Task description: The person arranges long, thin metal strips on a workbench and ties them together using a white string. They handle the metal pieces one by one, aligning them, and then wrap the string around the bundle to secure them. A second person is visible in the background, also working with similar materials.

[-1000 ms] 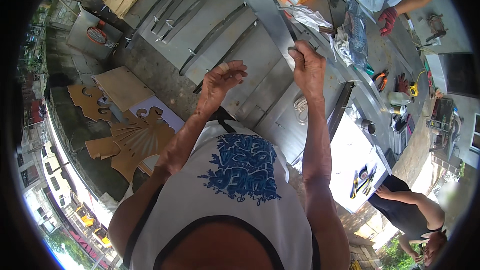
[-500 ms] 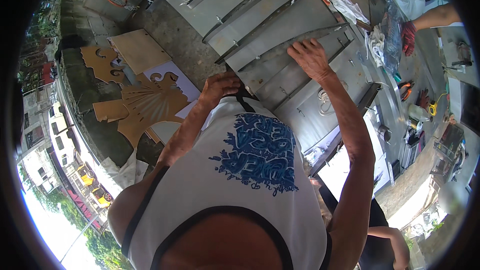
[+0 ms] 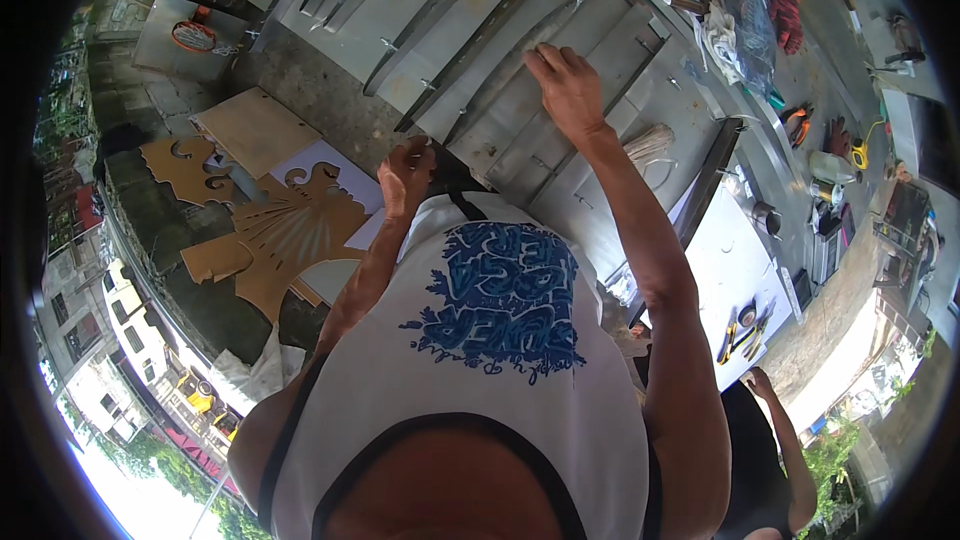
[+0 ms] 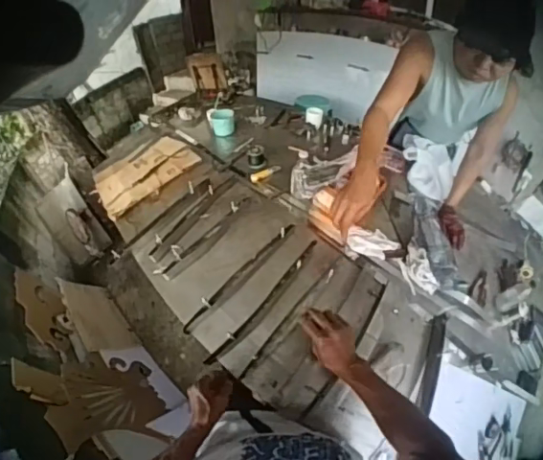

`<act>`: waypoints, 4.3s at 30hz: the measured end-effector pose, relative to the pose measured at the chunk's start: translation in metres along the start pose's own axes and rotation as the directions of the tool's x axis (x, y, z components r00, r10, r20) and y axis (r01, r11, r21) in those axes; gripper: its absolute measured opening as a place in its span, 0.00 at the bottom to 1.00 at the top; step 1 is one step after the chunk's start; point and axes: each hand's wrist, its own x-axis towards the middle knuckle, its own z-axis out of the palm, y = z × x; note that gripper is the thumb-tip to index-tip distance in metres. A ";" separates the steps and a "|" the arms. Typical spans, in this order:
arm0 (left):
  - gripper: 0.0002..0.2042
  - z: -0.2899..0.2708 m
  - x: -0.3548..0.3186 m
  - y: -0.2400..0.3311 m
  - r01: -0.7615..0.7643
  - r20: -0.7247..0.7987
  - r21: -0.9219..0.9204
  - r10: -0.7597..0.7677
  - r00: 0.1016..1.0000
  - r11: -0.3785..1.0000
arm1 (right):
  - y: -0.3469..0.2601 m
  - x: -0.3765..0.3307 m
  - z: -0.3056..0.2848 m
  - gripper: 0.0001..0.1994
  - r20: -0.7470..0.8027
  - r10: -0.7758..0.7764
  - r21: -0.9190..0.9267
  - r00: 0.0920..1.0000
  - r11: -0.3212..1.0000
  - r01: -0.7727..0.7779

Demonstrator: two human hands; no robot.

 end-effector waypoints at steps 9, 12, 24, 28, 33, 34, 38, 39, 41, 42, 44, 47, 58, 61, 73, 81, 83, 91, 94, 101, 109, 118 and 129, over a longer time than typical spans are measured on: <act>0.27 0.056 -0.019 0.041 -0.612 0.513 0.502 0.359 0.780 0.611 | 0.017 -0.059 0.010 0.19 0.043 0.844 0.140 0.534 0.524 -0.840; 0.30 0.077 -0.005 0.037 -0.665 0.539 0.483 0.405 0.739 0.570 | 0.019 -0.044 0.014 0.17 0.245 0.927 0.380 0.283 0.176 -0.908; 0.25 0.058 0.014 0.029 -0.319 0.711 0.075 0.173 0.682 0.945 | -0.004 0.002 -0.020 0.08 0.058 0.819 0.019 0.570 0.570 -0.821; 0.27 0.056 0.013 0.032 -0.309 0.745 0.111 0.127 0.655 0.944 | -0.018 0.017 -0.034 0.08 0.150 0.858 0.007 0.491 0.496 -0.868; 0.29 0.056 0.011 0.036 -0.256 0.753 0.088 0.104 0.650 0.963 | -0.010 0.010 -0.033 0.08 0.124 0.859 0.062 0.496 0.493 -0.868; 0.30 0.057 0.010 0.038 -0.235 0.758 0.091 0.085 0.646 0.968 | -0.006 0.007 -0.033 0.08 0.104 0.858 0.073 0.503 0.498 -0.864; 0.33 0.061 0.016 0.034 0.010 0.772 0.031 -0.031 0.635 0.999 | 0.010 -0.009 -0.031 0.09 0.119 0.888 0.283 0.443 0.398 -0.873; 0.34 0.063 0.018 0.027 0.111 0.778 -0.004 -0.067 0.625 0.994 | 0.011 -0.011 -0.034 0.09 0.123 0.896 0.363 0.428 0.360 -0.859; 0.34 0.064 0.020 0.017 0.125 0.760 -0.023 -0.064 0.647 0.992 | 0.014 -0.015 -0.042 0.09 0.134 0.909 0.513 0.394 0.276 -0.813; 0.35 0.065 0.020 0.015 0.131 0.751 -0.033 -0.062 0.657 0.991 | 0.017 -0.018 -0.045 0.09 0.158 0.912 0.601 0.379 0.216 -0.770; 0.33 0.061 0.022 0.029 0.193 0.793 -0.024 -0.099 0.601 0.981 | 0.027 -0.027 -0.053 0.09 0.209 0.914 0.749 0.348 0.079 -0.658; 0.30 0.058 0.016 0.056 0.270 0.772 -0.105 -0.093 0.629 0.957 | 0.042 -0.040 -0.066 0.09 0.274 0.905 0.867 0.325 -0.086 -0.492; 0.27 0.063 -0.010 0.114 0.211 0.708 -0.505 0.262 0.655 0.837 | 0.107 -0.107 -0.069 0.04 0.367 0.772 0.878 0.519 -0.472 0.082; 0.25 0.063 -0.017 0.129 0.103 0.670 -0.531 0.342 0.659 0.841 | 0.101 -0.099 -0.068 0.04 0.368 0.801 0.865 0.473 -0.482 0.143; 0.25 0.062 -0.018 0.128 -0.015 0.630 -0.401 0.288 0.721 0.916 | 0.095 -0.102 -0.081 0.03 0.266 0.818 0.934 0.510 -0.351 0.074; 0.23 0.080 0.007 0.087 0.469 0.775 -0.502 0.136 0.618 0.727 | 0.037 -0.027 -0.150 0.14 0.102 0.939 0.585 0.328 0.210 -0.784; 0.24 0.085 0.015 0.073 0.608 0.830 -0.489 0.119 0.545 0.625 | 0.033 -0.015 -0.160 0.15 0.136 0.932 0.426 0.335 0.250 -0.869; 0.26 0.086 0.019 0.045 0.724 0.851 -0.471 0.044 0.524 0.504 | 0.031 -0.036 -0.163 0.19 -0.033 0.976 0.461 0.216 0.207 -0.863; 0.27 0.077 0.019 0.031 0.731 0.863 -0.465 0.069 0.501 0.500 | 0.044 -0.054 -0.143 0.21 0.088 0.967 0.699 0.239 0.111 -0.707; 0.28 0.065 0.016 0.018 0.698 0.850 -0.468 0.060 0.524 0.541 | 0.042 -0.046 -0.107 0.37 0.266 0.877 0.856 0.401 -0.024 -0.516; 0.28 0.068 0.016 0.016 0.640 0.865 -0.449 0.123 0.487 0.623 | 0.039 -0.031 -0.085 0.32 0.276 0.893 0.809 0.357 -0.015 -0.587; 0.20 0.055 0.012 0.022 0.035 0.756 -0.041 0.009 0.655 0.999 | 0.057 -0.046 -0.077 0.25 0.143 0.898 0.818 0.416 0.129 -0.560; 0.15 -0.015 -0.005 0.003 -0.126 0.428 0.064 0.087 0.900 0.990 | 0.084 -0.023 -0.169 0.19 0.106 0.786 0.434 0.609 0.514 -0.739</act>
